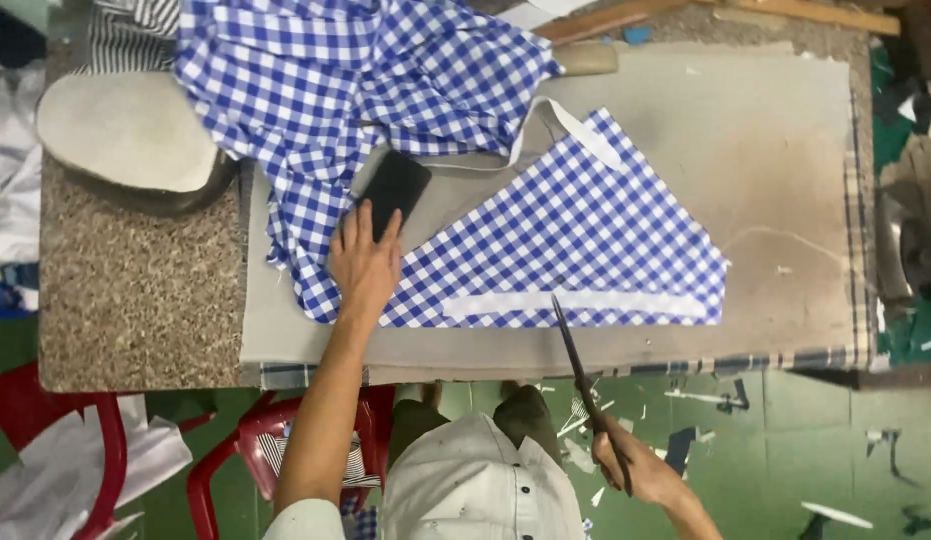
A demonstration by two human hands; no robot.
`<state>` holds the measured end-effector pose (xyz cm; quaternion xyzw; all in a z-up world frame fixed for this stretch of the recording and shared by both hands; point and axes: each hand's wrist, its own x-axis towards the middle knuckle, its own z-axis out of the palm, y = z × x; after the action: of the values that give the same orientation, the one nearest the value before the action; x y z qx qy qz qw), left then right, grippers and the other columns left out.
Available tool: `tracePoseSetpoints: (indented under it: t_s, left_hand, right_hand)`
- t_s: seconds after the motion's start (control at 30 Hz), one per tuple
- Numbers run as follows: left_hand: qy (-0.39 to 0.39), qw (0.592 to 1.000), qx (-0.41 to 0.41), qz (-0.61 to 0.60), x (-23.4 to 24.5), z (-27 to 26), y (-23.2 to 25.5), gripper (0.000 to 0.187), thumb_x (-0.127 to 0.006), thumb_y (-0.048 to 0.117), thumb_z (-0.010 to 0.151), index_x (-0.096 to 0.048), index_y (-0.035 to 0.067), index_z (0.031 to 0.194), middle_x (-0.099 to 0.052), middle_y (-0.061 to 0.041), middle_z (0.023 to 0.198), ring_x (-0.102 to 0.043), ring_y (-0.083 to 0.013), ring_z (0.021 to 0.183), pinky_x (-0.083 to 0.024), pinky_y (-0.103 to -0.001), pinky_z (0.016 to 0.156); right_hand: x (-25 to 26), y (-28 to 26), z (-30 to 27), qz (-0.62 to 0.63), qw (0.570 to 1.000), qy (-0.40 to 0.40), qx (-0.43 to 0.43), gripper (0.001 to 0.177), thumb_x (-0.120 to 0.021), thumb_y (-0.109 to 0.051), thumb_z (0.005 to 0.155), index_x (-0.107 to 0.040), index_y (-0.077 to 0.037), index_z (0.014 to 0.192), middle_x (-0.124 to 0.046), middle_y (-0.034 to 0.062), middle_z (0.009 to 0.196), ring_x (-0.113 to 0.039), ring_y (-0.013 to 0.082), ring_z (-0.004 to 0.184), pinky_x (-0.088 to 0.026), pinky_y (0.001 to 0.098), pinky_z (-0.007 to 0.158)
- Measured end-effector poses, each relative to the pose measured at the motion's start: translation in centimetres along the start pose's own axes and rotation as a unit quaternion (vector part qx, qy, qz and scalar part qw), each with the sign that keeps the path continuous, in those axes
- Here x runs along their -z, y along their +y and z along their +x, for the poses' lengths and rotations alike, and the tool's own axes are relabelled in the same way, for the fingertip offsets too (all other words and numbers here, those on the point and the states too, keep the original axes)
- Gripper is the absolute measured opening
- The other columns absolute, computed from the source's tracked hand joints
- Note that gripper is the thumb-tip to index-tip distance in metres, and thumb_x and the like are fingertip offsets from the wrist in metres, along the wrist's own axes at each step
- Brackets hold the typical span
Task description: The person cuts a strip of blue and white checkered fabric using scissors, then irons the fabric strip on a workbench using a steam iron and a wooden block. The person repeatedly irons the same strip of fabric.
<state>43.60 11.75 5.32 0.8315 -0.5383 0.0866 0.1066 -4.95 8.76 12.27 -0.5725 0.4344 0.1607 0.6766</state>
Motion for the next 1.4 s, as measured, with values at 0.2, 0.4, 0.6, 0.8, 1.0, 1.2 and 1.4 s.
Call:
tracePoseSetpoints:
  t_s: [0.2, 0.4, 0.6, 0.8, 1.0, 1.2, 1.4]
  left_hand:
    - [0.035, 0.999, 0.032, -0.023, 1.1, -0.5, 0.3, 0.047, -0.060, 0.023, 0.106, -0.058, 0.004, 0.149, -0.042, -0.024, 0.159, -0.037, -0.0397, 0.148, -0.031, -0.055, 0.119]
    - [-0.001, 0.991, -0.090, -0.102, 0.4, -11.9, 1.4, 0.056, -0.056, 0.040, 0.105, -0.056, 0.001, 0.145, -0.052, -0.018, 0.153, -0.042, -0.0351, 0.147, -0.027, -0.055, 0.125]
    - [-0.029, 0.990, -0.045, -0.132, -0.1, -13.9, 1.1, 0.061, -0.053, 0.037, 0.104, -0.048, -0.005, 0.148, -0.052, -0.023, 0.152, -0.044, -0.0364, 0.147, -0.027, -0.054, 0.125]
    - [0.011, 0.982, -0.037, -0.183, -0.5, -14.7, 1.0, 0.052, -0.053, 0.014, 0.102, -0.045, -0.009, 0.147, -0.052, -0.026, 0.151, -0.045, -0.0381, 0.146, -0.031, -0.053, 0.125]
    - [0.002, 0.981, -0.034, -0.189, -0.7, -15.1, 0.9, 0.056, -0.054, 0.011, 0.100, -0.041, -0.010, 0.149, -0.049, -0.027, 0.152, -0.044, -0.0380, 0.147, -0.031, -0.051, 0.126]
    - [0.020, 0.981, -0.033, -0.192, -1.5, -15.3, 0.9, 0.055, -0.054, 0.010, 0.098, -0.043, -0.012, 0.147, -0.053, -0.029, 0.148, -0.048, -0.0402, 0.143, -0.032, -0.053, 0.125]
    - [0.007, 0.983, -0.027, -0.183, -0.6, -15.0, 1.0, 0.055, -0.055, 0.015, 0.099, -0.045, -0.010, 0.147, -0.053, -0.025, 0.149, -0.048, -0.0370, 0.144, -0.031, -0.049, 0.125]
  right_hand:
    - [-7.3, 4.0, 0.4, 0.001, 0.999, -0.025, 0.035, 0.079, -0.033, -0.070, 0.091, -0.052, -0.004, 0.130, -0.046, -0.0053, 0.062, -0.045, 0.0032, 0.041, -0.043, 0.0170, 0.029]
    - [-11.6, 0.5, 1.0, -0.032, 0.997, -0.072, -0.023, 0.062, -0.037, -0.068, 0.091, -0.054, -0.014, 0.116, -0.053, -0.0051, 0.063, -0.052, 0.0060, 0.048, -0.048, 0.0212, 0.039]
    - [-15.0, -3.7, 5.0, 0.063, 0.985, -0.137, 0.086, 0.074, -0.032, -0.067, 0.093, -0.051, -0.005, 0.128, -0.050, -0.0025, 0.071, -0.058, 0.0091, 0.053, -0.060, 0.0248, 0.047]
    - [-20.2, -9.5, 8.4, 0.116, 0.988, -0.046, 0.087, 0.089, -0.019, -0.076, 0.086, -0.048, -0.001, 0.125, -0.053, 0.0011, 0.058, -0.054, 0.0128, 0.055, -0.051, 0.0260, 0.067]
    - [-22.0, -11.9, 10.2, 0.124, 0.991, 0.007, 0.050, 0.080, -0.022, -0.078, 0.083, -0.048, -0.007, 0.109, -0.048, 0.0057, 0.058, -0.051, 0.0141, 0.054, -0.048, 0.0261, 0.058]
    - [-22.4, -11.7, 10.4, 0.103, 0.992, 0.058, 0.050, 0.072, -0.029, -0.073, 0.087, -0.054, -0.008, 0.103, -0.053, 0.0068, 0.052, -0.057, 0.0161, 0.049, -0.047, 0.0286, 0.052]
    - [-21.4, -11.8, 9.8, 0.118, 0.989, 0.050, 0.078, 0.060, -0.035, -0.067, 0.093, -0.049, -0.009, 0.086, -0.052, 0.0044, 0.047, -0.053, 0.0148, 0.044, -0.048, 0.0281, 0.052]
